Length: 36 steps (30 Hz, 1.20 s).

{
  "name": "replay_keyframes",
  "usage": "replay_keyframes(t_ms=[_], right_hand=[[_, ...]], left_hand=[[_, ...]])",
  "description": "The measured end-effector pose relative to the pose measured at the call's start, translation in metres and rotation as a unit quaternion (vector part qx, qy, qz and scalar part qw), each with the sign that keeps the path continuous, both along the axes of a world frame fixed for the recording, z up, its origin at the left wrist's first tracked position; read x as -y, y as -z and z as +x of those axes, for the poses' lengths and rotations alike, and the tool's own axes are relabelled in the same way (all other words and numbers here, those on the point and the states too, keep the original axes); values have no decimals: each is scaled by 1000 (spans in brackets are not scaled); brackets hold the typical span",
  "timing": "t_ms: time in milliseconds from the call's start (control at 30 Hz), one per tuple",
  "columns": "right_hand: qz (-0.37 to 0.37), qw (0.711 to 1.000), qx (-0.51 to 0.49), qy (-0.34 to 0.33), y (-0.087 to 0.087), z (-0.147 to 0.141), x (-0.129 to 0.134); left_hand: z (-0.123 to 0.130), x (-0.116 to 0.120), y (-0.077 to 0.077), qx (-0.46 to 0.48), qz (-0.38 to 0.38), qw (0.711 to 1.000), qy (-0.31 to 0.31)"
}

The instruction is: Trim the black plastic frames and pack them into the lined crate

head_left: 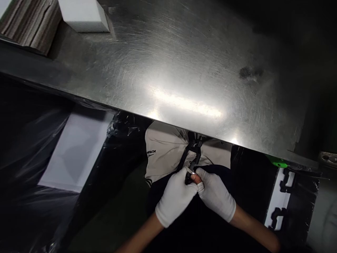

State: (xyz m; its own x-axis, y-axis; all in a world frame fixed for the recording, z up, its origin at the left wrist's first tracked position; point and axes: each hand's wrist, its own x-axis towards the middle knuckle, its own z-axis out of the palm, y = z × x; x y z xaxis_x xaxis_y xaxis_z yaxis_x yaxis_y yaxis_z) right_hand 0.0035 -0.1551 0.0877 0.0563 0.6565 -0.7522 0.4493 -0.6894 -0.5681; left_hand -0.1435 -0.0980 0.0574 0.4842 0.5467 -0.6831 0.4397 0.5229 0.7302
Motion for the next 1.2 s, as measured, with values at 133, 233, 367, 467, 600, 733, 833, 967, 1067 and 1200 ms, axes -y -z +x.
replay_keyframes(t_ms=[133,233,367,467,600,733,833,967,1067,1200], right_hand=[[15,1000,6,-4,3,2,1],[40,997,5,-65,5,8,1],[36,994,-7,-104,4,15,0],[20,997,-23,-76,2,14,-2],[16,999,-24,-43,6,6,-1],[17,1000,19,-18,8,2,3],[44,999,11,-28,-5,13,4],[53,995,-61,-54,-31,39,10],[17,994,-64,-87,-37,45,18],[-35,989,-1,-142,-30,31,24]], left_hand=[[0,2,1,5,21,1000,-11],[-2,3,1,-8,21,1000,-2],[-3,3,1,-36,19,999,24],[-2,3,1,-35,22,999,15],[-1,2,2,-15,30,999,4],[2,0,-1,-22,51,998,23],[-2,0,-6,-38,64,996,55],[-18,7,-9,-90,212,965,122],[-25,15,-7,-162,386,890,181],[-20,19,-10,-190,500,823,192]])
